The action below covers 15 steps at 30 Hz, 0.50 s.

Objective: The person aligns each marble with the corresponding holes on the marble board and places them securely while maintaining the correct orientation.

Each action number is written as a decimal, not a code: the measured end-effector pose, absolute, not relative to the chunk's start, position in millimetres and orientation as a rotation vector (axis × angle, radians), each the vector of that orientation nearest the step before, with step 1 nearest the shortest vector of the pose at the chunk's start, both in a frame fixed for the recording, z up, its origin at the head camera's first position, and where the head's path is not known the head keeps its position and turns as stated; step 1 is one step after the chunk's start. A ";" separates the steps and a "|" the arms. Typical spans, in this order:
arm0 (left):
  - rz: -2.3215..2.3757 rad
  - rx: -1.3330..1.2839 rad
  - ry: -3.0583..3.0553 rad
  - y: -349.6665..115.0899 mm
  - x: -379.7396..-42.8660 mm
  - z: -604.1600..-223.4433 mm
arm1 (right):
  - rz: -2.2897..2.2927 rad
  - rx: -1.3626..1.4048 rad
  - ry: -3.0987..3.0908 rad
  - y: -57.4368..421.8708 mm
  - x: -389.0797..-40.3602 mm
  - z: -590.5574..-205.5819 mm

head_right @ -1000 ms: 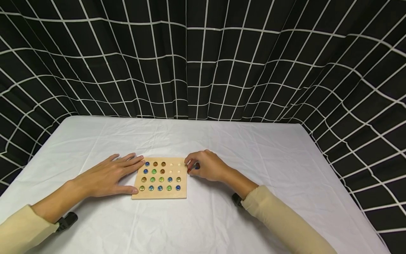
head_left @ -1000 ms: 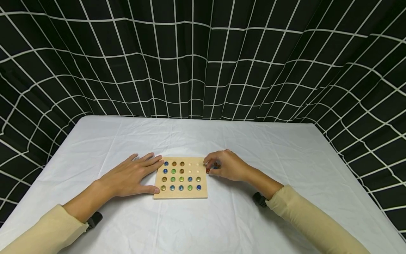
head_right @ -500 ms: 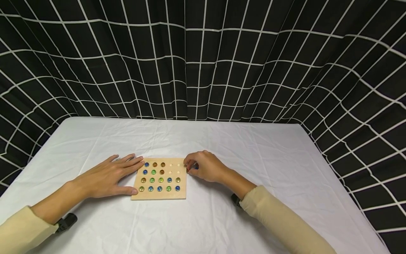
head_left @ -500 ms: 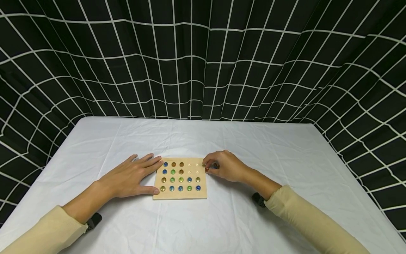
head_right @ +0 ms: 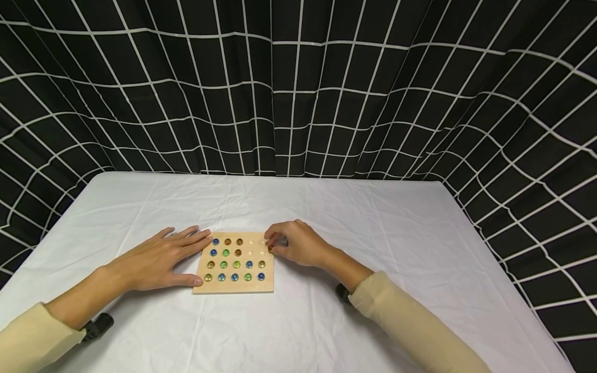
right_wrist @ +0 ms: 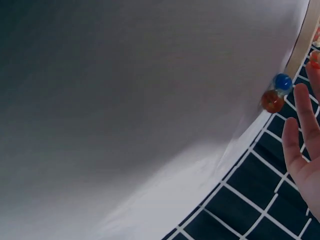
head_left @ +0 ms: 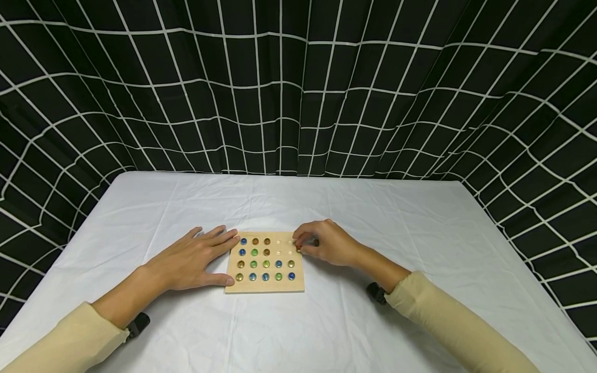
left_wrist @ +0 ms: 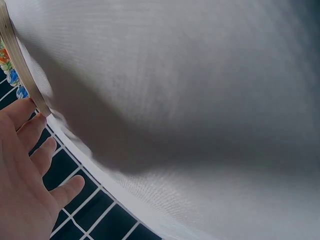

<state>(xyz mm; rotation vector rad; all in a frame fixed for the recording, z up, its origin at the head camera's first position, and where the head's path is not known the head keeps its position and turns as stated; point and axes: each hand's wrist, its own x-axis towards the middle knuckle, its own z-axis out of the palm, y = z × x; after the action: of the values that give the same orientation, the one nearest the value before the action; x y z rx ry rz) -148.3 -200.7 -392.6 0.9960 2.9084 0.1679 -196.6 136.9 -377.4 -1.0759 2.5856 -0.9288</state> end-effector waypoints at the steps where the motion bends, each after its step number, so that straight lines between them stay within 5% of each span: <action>1: 0.169 0.996 2.909 -200.7 -148.2 -392.5 | -0.926 -1.080 2.585 135.5 -196.4 -376.9; 15: 0.176 0.997 2.908 -201.1 -147.2 -391.7 | -0.877 -1.100 2.580 118.5 -194.3 -376.4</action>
<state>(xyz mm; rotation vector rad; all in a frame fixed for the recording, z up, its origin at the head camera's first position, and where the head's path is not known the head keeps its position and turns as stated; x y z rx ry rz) -147.2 -201.1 -391.7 0.9973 2.9081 0.1758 -194.3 118.5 -376.4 -1.1000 2.5796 -0.8767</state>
